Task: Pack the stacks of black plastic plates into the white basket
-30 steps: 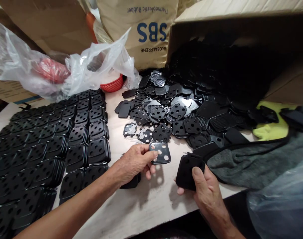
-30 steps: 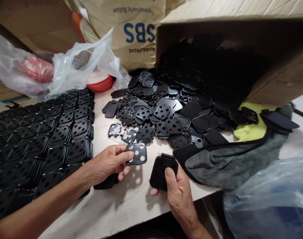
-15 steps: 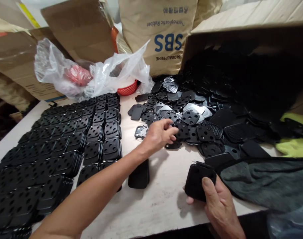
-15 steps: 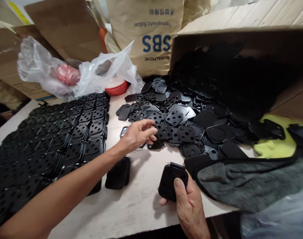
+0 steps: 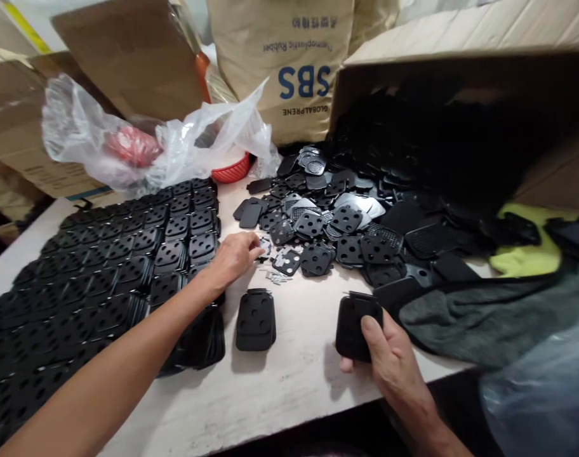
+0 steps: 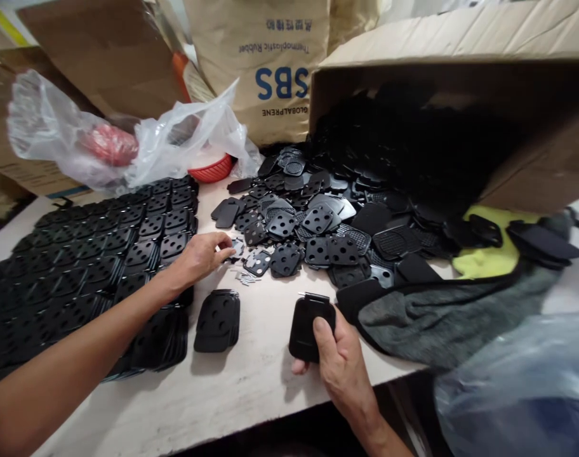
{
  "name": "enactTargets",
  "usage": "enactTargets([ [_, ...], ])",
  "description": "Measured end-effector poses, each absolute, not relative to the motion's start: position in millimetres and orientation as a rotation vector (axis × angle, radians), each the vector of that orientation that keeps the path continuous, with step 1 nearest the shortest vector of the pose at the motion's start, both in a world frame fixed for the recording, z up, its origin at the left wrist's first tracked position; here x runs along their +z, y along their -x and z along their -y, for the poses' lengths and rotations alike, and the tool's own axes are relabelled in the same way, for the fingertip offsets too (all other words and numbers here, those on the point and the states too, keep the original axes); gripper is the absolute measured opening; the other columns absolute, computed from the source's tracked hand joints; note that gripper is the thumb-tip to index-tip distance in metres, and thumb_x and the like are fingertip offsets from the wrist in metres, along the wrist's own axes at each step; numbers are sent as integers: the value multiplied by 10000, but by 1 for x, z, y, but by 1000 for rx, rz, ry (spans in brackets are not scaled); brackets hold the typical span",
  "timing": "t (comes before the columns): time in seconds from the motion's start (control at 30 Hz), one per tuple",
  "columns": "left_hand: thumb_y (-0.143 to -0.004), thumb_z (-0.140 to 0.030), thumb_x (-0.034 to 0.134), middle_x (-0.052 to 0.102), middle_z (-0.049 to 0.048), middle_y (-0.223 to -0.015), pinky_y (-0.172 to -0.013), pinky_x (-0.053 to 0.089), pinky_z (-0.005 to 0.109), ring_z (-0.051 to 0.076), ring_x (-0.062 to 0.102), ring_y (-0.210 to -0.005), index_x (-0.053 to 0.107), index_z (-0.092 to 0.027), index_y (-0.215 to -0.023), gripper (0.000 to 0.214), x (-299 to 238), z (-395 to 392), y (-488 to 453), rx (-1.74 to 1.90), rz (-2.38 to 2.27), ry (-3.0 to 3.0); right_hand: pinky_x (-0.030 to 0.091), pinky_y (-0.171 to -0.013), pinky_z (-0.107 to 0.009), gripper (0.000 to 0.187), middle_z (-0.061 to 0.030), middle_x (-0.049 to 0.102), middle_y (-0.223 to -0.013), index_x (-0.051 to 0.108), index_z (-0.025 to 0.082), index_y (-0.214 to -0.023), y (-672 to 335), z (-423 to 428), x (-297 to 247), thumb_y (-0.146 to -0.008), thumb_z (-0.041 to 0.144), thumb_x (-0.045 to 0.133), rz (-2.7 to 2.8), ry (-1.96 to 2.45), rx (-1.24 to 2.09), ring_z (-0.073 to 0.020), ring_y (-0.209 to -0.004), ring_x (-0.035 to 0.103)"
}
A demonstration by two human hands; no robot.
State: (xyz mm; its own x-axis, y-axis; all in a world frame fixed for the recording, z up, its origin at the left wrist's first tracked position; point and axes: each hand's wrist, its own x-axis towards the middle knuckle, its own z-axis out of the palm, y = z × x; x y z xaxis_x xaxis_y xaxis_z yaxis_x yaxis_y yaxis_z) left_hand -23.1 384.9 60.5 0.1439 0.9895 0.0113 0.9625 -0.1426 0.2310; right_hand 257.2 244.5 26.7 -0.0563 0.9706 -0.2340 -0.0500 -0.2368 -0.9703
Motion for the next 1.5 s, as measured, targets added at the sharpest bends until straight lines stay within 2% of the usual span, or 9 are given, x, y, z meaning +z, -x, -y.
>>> enactTargets([
  [0.17,-825,-282,575,702,49,-834,-716,424,270,191,604,-795,686,-196,-834,141,53,-389,18,243,-1957,-2231,519,-392,-245,466,18,640,-608,535,193,-944,-257,-247,27,-877,654,511,1029,1306,1498,-160,-394,622],
  [0.43,-829,-266,541,699,61,-837,-726,428,283,208,609,-814,676,-199,-838,151,54,-387,13,204,-1974,-2204,539,-422,-250,461,22,649,-625,551,185,-1004,-258,-245,26,-886,629,516,1029,1268,1524,-159,-420,638],
  [0.7,-832,-228,562,677,49,-809,-726,422,269,173,580,-762,663,-181,-820,111,68,-373,6,344,-1809,-2315,518,-409,-260,463,2,663,-591,565,186,-947,-259,-246,26,-872,641,517,1051,1284,1494,-181,-408,639],
  [0.87,-811,-163,569,642,23,-764,-660,387,243,143,554,-694,666,-182,-798,100,78,-354,-20,139,-1541,-2352,518,-416,-263,464,-4,670,-598,567,190,-979,-258,-245,28,-880,640,510,1095,1295,1482,-190,-425,648],
  [1.07,-818,-164,519,577,29,-759,-601,333,265,153,505,-682,638,-196,-740,146,55,-356,-35,26,-1456,-2560,521,-420,-273,472,2,658,-616,576,185,-1008,-256,-245,30,-868,634,531,1041,1303,1464,-191,-426,645],
  [1.23,-841,-143,491,561,37,-816,-658,377,269,153,492,-712,589,-189,-779,125,53,-357,-31,15,-1414,-2571,522,-404,-269,483,14,631,-585,565,179,-940,-257,-247,30,-846,652,539,1061,1276,1490,-188,-410,643],
  [1.37,-855,-152,486,560,5,-761,-671,398,255,135,494,-690,554,-197,-810,93,82,-348,-51,204,-1416,-2375,525,-412,-257,477,14,647,-650,554,180,-1009,-256,-246,28,-870,635,522,1066,1259,1501,-174,-429,651],
  [1.5,-896,-262,493,587,-9,-728,-624,452,229,121,558,-667,564,-192,-882,100,108,-312,-84,666,-1244,-1695,534,-436,-254,466,19,646,-693,539,186,-1042,-255,-246,27,-877,621,526,1060,1224,1505,-172,-460,666],
])
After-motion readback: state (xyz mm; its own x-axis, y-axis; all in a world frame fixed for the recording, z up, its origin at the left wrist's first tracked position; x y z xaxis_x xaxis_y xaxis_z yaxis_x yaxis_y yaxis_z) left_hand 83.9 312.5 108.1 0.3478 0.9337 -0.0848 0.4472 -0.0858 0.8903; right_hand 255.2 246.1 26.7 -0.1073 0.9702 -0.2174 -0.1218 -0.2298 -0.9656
